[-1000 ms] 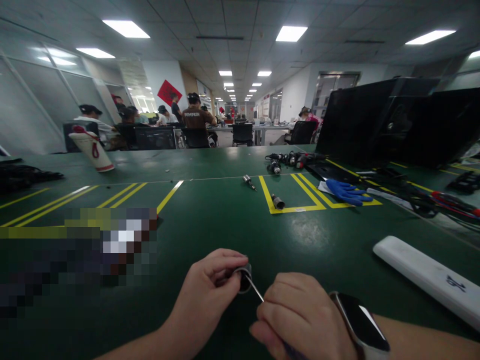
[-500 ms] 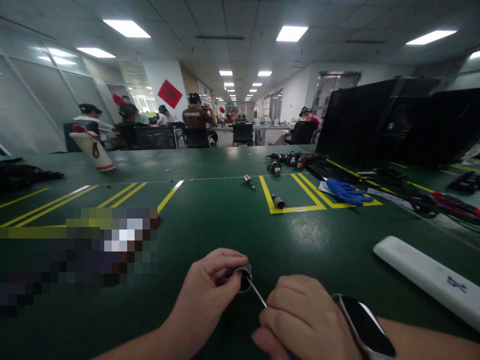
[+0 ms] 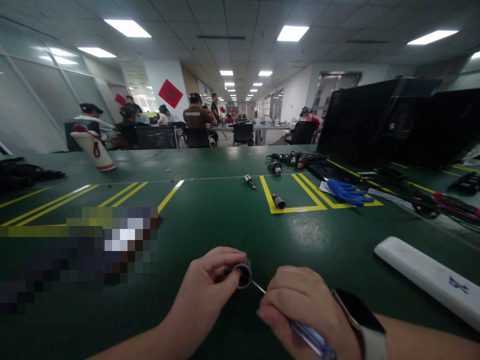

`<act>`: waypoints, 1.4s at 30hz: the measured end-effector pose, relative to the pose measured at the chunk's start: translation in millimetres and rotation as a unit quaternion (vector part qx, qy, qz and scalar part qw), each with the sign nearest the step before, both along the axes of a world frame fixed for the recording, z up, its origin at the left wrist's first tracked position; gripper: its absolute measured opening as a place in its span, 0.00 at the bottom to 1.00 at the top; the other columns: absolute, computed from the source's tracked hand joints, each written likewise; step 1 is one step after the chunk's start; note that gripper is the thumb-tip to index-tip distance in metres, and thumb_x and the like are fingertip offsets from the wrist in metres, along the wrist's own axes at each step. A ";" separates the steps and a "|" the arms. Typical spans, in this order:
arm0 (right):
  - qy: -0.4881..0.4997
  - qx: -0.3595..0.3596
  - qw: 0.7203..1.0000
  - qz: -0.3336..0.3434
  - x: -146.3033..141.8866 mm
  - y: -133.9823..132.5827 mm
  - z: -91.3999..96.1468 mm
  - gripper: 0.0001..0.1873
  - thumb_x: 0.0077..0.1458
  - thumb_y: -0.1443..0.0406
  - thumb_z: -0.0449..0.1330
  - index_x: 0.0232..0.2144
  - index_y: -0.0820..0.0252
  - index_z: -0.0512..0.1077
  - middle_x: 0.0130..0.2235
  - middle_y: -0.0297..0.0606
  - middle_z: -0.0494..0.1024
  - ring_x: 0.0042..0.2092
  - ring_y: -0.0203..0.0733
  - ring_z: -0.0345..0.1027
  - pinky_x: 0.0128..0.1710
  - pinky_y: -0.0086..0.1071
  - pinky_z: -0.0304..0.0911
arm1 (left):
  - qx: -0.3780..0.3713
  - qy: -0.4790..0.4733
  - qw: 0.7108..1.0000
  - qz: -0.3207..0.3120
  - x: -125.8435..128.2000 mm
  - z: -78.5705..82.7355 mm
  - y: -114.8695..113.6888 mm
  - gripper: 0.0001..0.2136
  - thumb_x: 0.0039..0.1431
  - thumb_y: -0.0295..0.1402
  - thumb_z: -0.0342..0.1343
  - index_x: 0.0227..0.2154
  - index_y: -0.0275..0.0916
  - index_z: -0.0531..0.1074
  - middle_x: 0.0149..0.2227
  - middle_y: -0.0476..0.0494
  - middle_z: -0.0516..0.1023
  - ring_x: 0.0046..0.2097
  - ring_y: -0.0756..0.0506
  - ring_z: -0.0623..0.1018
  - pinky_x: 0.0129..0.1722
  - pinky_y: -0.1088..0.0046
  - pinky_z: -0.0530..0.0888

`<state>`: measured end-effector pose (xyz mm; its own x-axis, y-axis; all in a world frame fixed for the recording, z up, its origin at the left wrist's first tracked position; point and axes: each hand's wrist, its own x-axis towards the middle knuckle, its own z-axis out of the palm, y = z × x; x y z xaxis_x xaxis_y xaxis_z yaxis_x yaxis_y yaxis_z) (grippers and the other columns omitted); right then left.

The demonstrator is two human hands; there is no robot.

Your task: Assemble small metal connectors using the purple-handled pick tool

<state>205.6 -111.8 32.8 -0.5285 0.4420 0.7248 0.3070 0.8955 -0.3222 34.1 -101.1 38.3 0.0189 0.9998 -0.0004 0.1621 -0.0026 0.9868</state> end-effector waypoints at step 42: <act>-0.040 0.040 0.996 -0.073 -9.9 -4.4 -4.3 0.17 0.59 0.68 0.49 0.21 0.65 0.70 0.19 0.38 0.71 0.22 0.35 0.63 0.20 0.28 0.53 | -0.048 -0.012 0.999 0.007 2.5 -2.5 2.0 0.10 0.38 0.26 0.60 0.28 0.37 0.76 0.32 0.46 0.80 0.36 0.44 0.79 0.37 0.71 0.76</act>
